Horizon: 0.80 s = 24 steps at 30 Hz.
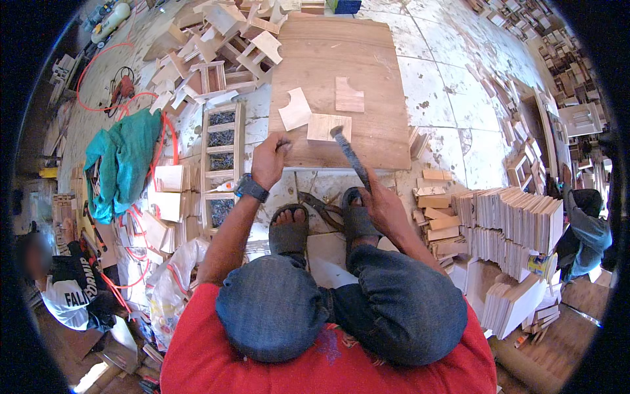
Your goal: The person assembles small wooden furniture pieces by hand, using a hammer to drive nails into the joints. They repeatedly pick up wooden parts, align them, and hammer nails to secure the structure.
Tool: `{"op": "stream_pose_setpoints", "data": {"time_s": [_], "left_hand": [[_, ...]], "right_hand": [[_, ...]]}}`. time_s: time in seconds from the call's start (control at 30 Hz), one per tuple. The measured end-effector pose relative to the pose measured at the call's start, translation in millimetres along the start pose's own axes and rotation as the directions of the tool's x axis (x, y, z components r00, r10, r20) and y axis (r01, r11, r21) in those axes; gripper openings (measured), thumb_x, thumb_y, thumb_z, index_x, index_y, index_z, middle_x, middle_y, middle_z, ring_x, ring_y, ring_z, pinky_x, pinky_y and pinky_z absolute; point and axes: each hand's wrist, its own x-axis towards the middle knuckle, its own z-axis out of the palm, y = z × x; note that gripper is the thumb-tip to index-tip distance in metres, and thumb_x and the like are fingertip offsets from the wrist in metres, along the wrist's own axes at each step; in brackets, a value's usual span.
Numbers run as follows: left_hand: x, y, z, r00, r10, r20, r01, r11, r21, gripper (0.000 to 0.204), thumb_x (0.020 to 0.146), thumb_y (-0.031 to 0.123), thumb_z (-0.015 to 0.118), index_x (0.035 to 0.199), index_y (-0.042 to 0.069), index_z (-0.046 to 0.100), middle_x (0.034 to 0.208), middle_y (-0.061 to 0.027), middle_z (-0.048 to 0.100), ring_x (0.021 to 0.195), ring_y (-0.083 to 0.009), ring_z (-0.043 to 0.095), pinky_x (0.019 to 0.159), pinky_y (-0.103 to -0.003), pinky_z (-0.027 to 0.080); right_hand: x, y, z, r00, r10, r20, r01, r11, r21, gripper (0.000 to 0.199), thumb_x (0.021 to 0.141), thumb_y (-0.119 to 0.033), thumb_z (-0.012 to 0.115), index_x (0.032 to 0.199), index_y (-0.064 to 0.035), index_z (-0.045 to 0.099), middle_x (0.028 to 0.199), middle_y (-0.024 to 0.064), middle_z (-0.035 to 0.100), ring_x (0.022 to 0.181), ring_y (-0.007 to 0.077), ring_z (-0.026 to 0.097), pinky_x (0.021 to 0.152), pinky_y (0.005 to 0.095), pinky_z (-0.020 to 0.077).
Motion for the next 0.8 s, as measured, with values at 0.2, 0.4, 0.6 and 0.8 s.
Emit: {"op": "stream_pose_setpoints", "data": {"time_s": [0.2,0.4,0.6,0.8], "left_hand": [[4.2,35.5,34.5,0.935,0.12,-0.333,-0.219,0.935,-0.278,0.013,0.087,0.008,0.062,0.099,0.004,0.065,0.088,-0.0123,0.064,0.082,-0.0273,0.062,0.077,-0.035,0.049],[14.4,32.0,52.5,0.865,0.27,-0.423,-0.314,0.949,-0.035,0.012,0.079,0.004,0.065,0.091,0.005,0.067,0.097,-0.0105,0.063,0.098,-0.0298,0.056,0.084,-0.039,0.046],[14.1,22.4,66.0,0.899,0.136,-0.417,-0.233,0.953,-0.193,0.013,0.077,0.002,0.066,0.09,0.005,0.067,0.102,-0.011,0.062,0.1,-0.0304,0.055,0.088,-0.038,0.046],[12.9,22.4,62.0,0.9,0.17,-0.401,-0.241,0.961,-0.135,0.017,0.079,0.001,0.065,0.096,0.005,0.066,0.105,-0.0136,0.062,0.1,-0.0306,0.057,0.088,-0.038,0.047]], "right_hand": [[4.2,-3.2,5.0,1.0,0.007,0.023,-0.007,0.999,-0.037,0.052,0.094,-0.019,0.051,0.141,-0.0151,0.028,0.087,0.0314,0.061,0.081,0.0499,0.059,0.069,0.0539,0.0458],[7.0,-9.0,1.5,0.999,0.007,0.04,-0.007,1.0,0.018,0.051,0.094,-0.018,0.05,0.14,-0.0098,0.03,0.09,0.0315,0.061,0.083,0.0493,0.059,0.07,0.0536,0.0455],[3.6,-19.4,-8.3,0.986,-0.134,-0.103,0.139,0.989,0.045,0.051,0.094,-0.017,0.051,0.14,-0.0084,0.032,0.086,0.0289,0.062,0.078,0.0482,0.061,0.068,0.0518,0.0465],[16.8,-26.5,-4.6,0.995,-0.091,0.045,0.092,0.996,-0.014,0.052,0.094,-0.016,0.052,0.14,-0.0085,0.03,0.083,0.0262,0.063,0.071,0.0453,0.062,0.062,0.0494,0.0475]]}}
